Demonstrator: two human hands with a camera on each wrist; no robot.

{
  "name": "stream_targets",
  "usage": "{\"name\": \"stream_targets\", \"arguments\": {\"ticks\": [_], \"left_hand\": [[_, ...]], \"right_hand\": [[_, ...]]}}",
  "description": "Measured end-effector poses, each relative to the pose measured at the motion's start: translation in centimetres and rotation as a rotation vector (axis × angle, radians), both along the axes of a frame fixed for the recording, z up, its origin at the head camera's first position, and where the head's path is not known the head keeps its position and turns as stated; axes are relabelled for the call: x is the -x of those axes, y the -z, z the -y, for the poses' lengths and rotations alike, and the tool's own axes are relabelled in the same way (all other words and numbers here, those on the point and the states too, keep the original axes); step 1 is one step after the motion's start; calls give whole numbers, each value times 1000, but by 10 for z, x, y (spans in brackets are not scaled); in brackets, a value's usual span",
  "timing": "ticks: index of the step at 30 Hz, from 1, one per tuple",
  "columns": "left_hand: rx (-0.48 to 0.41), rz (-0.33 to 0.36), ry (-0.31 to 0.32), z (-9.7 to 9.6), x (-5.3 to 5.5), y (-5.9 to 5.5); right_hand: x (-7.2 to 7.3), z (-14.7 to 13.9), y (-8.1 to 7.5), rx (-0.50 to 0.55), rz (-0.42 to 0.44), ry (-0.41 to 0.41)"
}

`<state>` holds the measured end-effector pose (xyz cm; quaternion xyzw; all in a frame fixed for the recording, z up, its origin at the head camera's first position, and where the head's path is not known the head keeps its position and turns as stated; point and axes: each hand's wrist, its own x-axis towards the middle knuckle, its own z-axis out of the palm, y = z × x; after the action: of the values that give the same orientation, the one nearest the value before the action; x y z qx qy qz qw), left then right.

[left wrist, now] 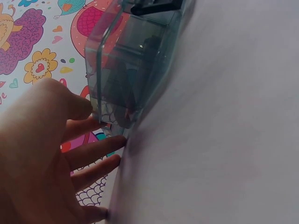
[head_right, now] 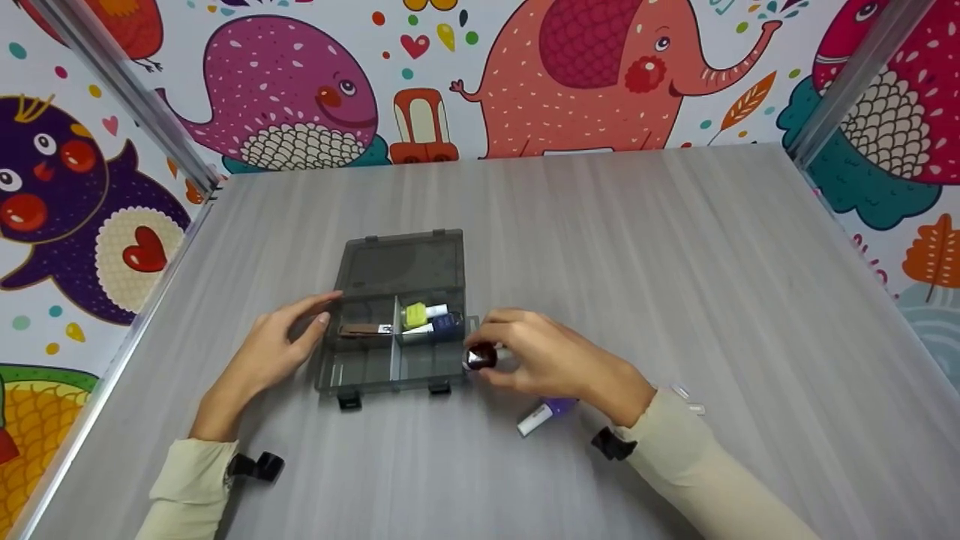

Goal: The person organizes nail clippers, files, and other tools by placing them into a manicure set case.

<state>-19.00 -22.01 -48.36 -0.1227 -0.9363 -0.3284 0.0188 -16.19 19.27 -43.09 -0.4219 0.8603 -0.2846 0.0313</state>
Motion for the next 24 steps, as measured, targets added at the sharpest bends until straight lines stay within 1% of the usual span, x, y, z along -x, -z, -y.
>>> {"name": "stream_targets", "arguments": {"ticks": [4, 12, 18, 24], "left_hand": [[2, 7, -7, 0, 1, -1], [-12, 4, -4, 1, 0, -1], [-10, 21, -18, 1, -2, 0], [-14, 15, -10, -1, -1, -1]], "right_hand": [[3, 10, -1, 35, 0, -17], [9, 32, 0, 90, -58, -52], [12, 52, 2, 102, -82, -69], [14, 69, 7, 124, -87, -87]]}}
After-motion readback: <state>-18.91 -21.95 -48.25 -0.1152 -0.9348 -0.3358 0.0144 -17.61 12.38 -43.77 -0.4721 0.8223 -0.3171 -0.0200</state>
